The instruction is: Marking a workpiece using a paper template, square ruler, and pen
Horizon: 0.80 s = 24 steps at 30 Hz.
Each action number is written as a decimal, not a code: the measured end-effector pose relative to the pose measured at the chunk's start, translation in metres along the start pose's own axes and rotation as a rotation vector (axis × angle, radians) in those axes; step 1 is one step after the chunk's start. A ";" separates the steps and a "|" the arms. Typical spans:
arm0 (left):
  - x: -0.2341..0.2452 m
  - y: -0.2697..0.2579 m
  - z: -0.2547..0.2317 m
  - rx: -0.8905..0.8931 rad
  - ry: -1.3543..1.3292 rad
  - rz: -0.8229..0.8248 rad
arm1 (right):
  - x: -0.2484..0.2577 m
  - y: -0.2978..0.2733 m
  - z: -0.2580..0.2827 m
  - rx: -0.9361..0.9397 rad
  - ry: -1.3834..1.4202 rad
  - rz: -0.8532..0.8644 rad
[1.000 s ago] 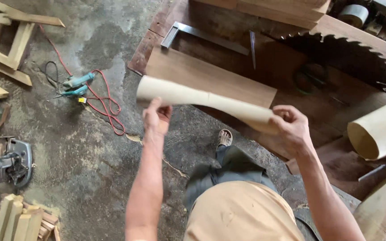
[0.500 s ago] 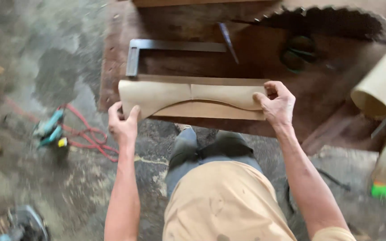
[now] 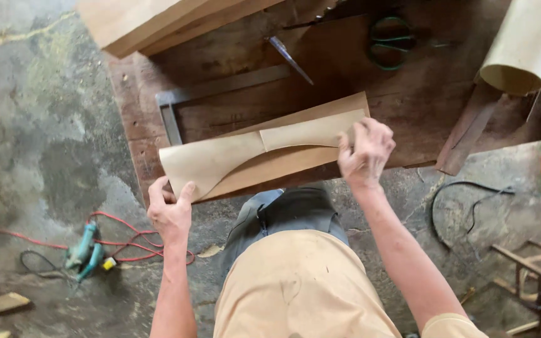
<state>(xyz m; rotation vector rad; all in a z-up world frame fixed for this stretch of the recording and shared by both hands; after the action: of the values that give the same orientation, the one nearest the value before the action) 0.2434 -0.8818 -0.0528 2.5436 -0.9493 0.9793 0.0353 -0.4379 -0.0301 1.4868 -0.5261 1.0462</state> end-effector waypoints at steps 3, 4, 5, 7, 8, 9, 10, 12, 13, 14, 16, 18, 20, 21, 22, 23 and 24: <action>-0.001 0.002 0.009 0.003 0.038 0.017 | 0.006 -0.010 0.040 0.093 0.182 -0.023; -0.003 0.002 0.011 -0.006 0.041 0.030 | 0.004 -0.013 0.052 0.079 0.174 -0.022; -0.004 0.002 0.015 0.016 0.047 0.039 | -0.001 -0.016 0.068 0.111 0.191 0.018; -0.005 0.005 0.019 0.020 0.064 0.062 | -0.006 -0.014 0.089 0.118 0.205 0.057; -0.005 0.003 0.018 0.022 0.049 0.086 | -0.006 -0.011 0.091 0.096 0.184 0.098; -0.004 0.002 0.018 0.026 0.035 0.111 | -0.006 -0.008 0.093 0.074 0.164 0.140; -0.004 0.001 0.000 0.018 0.037 0.129 | -0.006 -0.008 0.090 0.058 0.153 0.144; -0.004 -0.003 -0.025 0.104 0.098 0.183 | -0.017 -0.008 0.091 0.067 0.216 0.268; -0.006 -0.002 -0.032 0.099 0.099 0.196 | -0.018 -0.004 0.087 0.056 0.208 0.270; -0.007 -0.004 -0.031 0.157 0.101 0.220 | -0.021 -0.003 0.087 0.074 0.203 0.290; -0.009 -0.006 -0.024 0.216 0.109 0.253 | -0.024 0.001 0.087 0.085 0.196 0.317; -0.010 -0.006 -0.022 0.113 0.057 0.255 | -0.026 0.008 0.086 0.098 0.215 0.329; -0.011 -0.006 -0.020 0.102 0.056 0.273 | -0.027 0.009 0.085 0.113 0.226 0.362; -0.010 -0.006 -0.020 0.089 0.052 0.285 | -0.028 0.008 0.087 0.132 0.239 0.387; -0.010 -0.007 -0.021 0.094 0.056 0.285 | -0.028 0.008 0.086 0.134 0.242 0.393; -0.011 -0.007 -0.022 0.098 0.032 0.298 | -0.028 0.009 0.087 0.140 0.250 0.404; -0.012 -0.007 -0.024 0.100 0.007 0.309 | -0.028 0.010 0.088 0.148 0.257 0.411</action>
<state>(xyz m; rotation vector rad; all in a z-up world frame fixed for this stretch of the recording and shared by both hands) 0.2292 -0.8606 -0.0428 2.5183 -1.3527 1.1429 0.0402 -0.5301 -0.0408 1.3724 -0.5935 1.6040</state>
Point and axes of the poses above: each hand's wrist, its own y-axis towards the middle knuckle, its own x-axis out of the back of the hand, z = x × y, the point moved 10 cm from there along y, towards the middle knuckle, and after that the axes turned 6 degrees about -y, right-handed, at the moved point
